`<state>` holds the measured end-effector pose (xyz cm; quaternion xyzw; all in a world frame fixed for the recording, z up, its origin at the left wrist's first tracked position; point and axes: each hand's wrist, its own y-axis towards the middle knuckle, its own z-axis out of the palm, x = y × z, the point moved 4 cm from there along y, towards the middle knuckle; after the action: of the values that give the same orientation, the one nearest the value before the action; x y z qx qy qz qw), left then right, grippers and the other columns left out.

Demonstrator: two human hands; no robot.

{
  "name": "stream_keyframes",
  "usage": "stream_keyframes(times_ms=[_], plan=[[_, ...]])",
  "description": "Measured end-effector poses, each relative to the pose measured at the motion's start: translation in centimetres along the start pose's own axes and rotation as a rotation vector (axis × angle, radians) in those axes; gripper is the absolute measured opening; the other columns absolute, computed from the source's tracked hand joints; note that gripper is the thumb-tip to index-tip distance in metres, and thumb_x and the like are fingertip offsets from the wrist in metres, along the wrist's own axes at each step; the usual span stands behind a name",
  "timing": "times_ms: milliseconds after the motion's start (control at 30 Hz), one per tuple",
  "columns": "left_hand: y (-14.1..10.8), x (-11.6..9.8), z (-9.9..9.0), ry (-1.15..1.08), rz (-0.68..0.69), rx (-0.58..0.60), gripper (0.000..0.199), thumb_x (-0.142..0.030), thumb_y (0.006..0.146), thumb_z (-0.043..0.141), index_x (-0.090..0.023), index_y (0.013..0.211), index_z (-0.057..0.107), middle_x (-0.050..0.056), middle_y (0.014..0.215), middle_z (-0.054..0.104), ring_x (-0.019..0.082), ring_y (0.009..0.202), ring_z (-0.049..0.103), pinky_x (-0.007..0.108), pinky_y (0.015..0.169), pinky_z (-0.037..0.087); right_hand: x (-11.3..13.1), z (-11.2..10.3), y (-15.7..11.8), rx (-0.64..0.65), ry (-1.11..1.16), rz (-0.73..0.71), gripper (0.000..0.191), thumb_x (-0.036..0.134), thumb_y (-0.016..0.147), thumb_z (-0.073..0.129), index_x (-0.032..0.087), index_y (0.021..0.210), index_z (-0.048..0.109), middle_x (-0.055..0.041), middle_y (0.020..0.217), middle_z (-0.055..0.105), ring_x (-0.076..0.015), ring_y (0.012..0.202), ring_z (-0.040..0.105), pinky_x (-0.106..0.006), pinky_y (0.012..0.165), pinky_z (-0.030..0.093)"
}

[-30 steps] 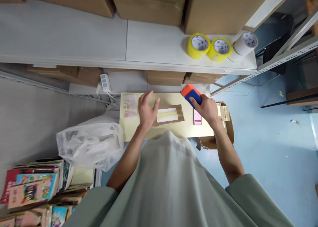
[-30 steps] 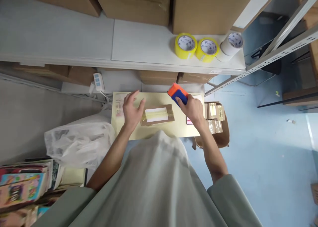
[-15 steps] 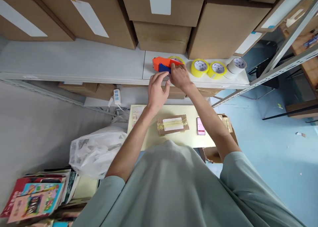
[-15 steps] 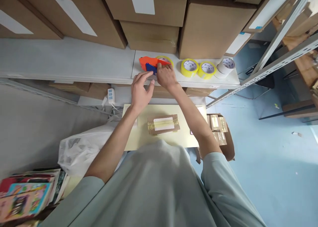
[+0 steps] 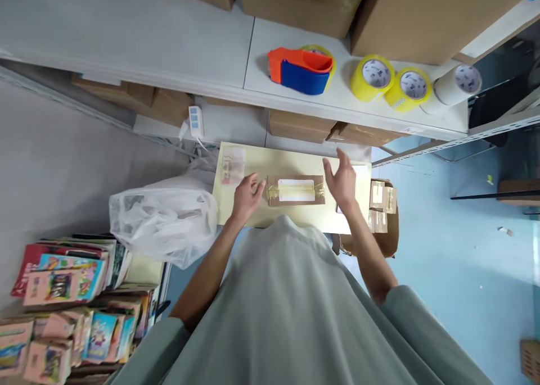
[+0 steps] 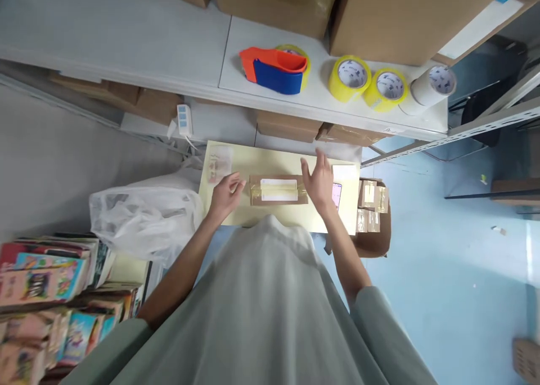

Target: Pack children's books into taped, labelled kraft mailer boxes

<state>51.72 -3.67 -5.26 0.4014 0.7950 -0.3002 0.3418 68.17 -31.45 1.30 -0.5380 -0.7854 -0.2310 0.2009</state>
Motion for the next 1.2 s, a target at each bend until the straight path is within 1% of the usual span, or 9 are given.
stream_keyframes(times_ms=[100,200,333,467,733,867,1000,1100,1200], plan=[[-2.4,1.7,1.9,0.018,-0.124,0.092,0.03,-0.039,0.107,0.065,-0.021,0.128,0.076,0.012,0.125,0.086,0.029,0.119,0.082,0.038,0.104,0.064,-2.5,2.9,-7.0,0.157,0.062,0.233,0.092,0.085,0.11,0.037,0.01,0.161,0.057,-0.0302,0.143,0.076,-0.0439,0.131,0.076,-0.06,0.108,0.063],[-3.6,0.9,3.3,0.104,-0.143,0.131,0.032,-0.048,0.113,0.056,-0.024,0.118,0.077,0.01,0.114,0.088,0.029,0.114,0.083,0.033,0.096,0.061,-2.6,5.1,-10.0,0.215,0.08,0.337,0.097,0.086,0.107,0.041,0.007,0.162,0.056,-0.031,0.148,0.074,-0.0451,0.133,0.076,-0.058,0.11,0.062],[-4.3,-0.4,4.4,0.337,-0.17,0.106,0.046,-0.063,0.111,0.056,-0.023,0.114,0.077,0.014,0.102,0.086,0.035,0.103,0.083,0.037,0.089,0.056,-2.1,6.4,-10.0,0.196,0.053,0.455,0.101,0.085,0.103,0.054,0.005,0.166,0.051,-0.0324,0.157,0.068,-0.0469,0.143,0.069,-0.058,0.115,0.058],[-4.2,-0.5,4.7,0.377,-0.167,0.044,0.05,-0.068,0.105,0.064,-0.021,0.112,0.078,0.017,0.095,0.084,0.039,0.1,0.081,0.039,0.088,0.053,-2.8,7.1,-10.2,0.229,0.058,0.582,0.107,0.089,0.096,0.063,0.007,0.163,0.054,-0.0308,0.135,0.079,-0.0491,0.129,0.075,-0.057,0.108,0.058],[-3.5,0.1,3.4,0.267,-0.133,0.035,0.041,-0.058,0.105,0.065,-0.024,0.091,0.083,0.01,0.088,0.085,0.031,0.091,0.078,0.035,0.078,0.049,-4.3,5.9,-11.2,0.187,0.233,0.476,0.087,0.089,0.105,0.034,0.017,0.121,0.08,-0.0042,0.072,0.068,-0.024,0.069,0.061,-0.034,0.067,0.049],[-3.7,-0.7,2.3,0.147,-0.078,0.027,0.047,-0.056,0.108,0.06,-0.02,0.097,0.088,0.007,0.082,0.083,0.026,0.085,0.076,0.032,0.077,0.052,-4.7,4.1,-11.8,0.181,0.292,0.498,0.089,0.09,0.105,0.033,0.017,0.117,0.082,-0.0066,0.078,0.075,-0.0237,0.077,0.064,-0.032,0.067,0.05],[-3.3,-1.1,1.7,0.02,-0.021,0.012,0.04,-0.05,0.106,0.063,-0.02,0.113,0.089,0.007,0.109,0.088,0.028,0.105,0.079,0.033,0.094,0.061,-5.1,2.8,-12.4,0.122,0.377,0.452,0.08,0.086,0.105,0.045,0.018,0.121,0.085,-0.0151,0.112,0.082,-0.0304,0.104,0.073,-0.039,0.084,0.061],[-2.8,-0.1,1.9,-0.056,-0.009,0.009,0.031,-0.04,0.101,0.068,-0.021,0.117,0.088,0.008,0.127,0.085,0.026,0.11,0.08,0.035,0.105,0.063,-6.1,2.9,-13.1,0.101,0.443,0.419,0.07,0.083,0.1,0.061,0.021,0.121,0.087,-0.0172,0.135,0.075,-0.0315,0.118,0.074,-0.045,0.101,0.065],[-2.8,2.2,2.8,-0.081,-0.083,0.043,0.03,-0.034,0.095,0.073,-0.019,0.117,0.087,0.01,0.121,0.085,0.025,0.107,0.08,0.035,0.103,0.064,-7.6,4.5,-14.5,0.176,0.518,0.455,0.067,0.079,0.095,0.069,0.02,0.122,0.087,-0.0161,0.133,0.074,-0.029,0.11,0.078,-0.047,0.105,0.067]])
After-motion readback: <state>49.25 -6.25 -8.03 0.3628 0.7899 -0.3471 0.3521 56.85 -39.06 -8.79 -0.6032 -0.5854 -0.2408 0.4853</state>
